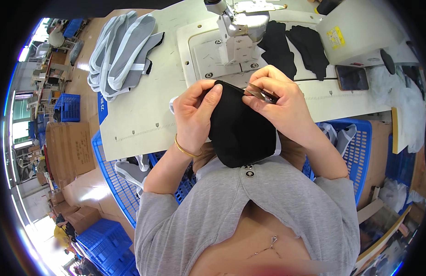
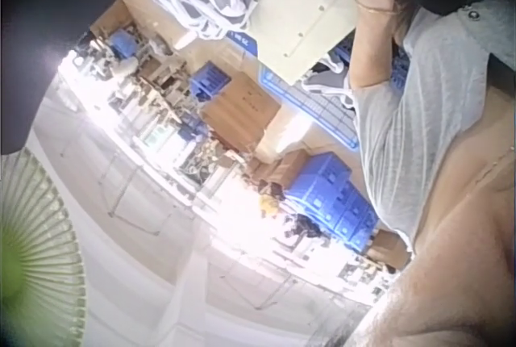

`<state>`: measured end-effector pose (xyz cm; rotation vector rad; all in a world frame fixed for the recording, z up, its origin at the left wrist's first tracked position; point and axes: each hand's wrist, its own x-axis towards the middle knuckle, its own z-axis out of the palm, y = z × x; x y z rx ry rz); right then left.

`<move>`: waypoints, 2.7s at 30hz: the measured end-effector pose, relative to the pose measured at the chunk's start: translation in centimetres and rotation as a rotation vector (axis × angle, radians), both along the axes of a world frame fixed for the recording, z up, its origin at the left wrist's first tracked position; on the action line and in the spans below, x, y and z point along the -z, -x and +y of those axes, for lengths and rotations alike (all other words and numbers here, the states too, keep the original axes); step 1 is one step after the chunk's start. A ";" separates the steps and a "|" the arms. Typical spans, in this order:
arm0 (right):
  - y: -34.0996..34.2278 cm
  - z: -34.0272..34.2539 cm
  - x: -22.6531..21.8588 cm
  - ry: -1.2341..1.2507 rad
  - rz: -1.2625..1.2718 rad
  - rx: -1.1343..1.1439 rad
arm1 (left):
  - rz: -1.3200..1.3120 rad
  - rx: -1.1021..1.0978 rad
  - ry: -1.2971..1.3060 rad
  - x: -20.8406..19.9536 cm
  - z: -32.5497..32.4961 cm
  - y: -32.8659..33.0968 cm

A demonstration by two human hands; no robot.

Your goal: The recorder is using an industrial sewing machine to stitch together components of a shoe upper, specifically a grey and black synthetic material.

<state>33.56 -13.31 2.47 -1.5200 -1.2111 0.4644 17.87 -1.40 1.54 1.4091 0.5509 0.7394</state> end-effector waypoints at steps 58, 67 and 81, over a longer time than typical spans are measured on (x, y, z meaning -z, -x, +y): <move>-0.8 5.1 -1.0 -0.222 0.547 0.081 | 0.350 0.425 0.163 -7.9 12.9 -8.5; -1.0 5.1 -0.6 -0.223 0.460 0.139 | 0.233 -0.115 -1.597 -8.3 7.6 -4.2; 1.2 2.5 0.1 -0.091 0.679 0.016 | 0.032 0.170 -1.704 -5.7 5.7 -3.2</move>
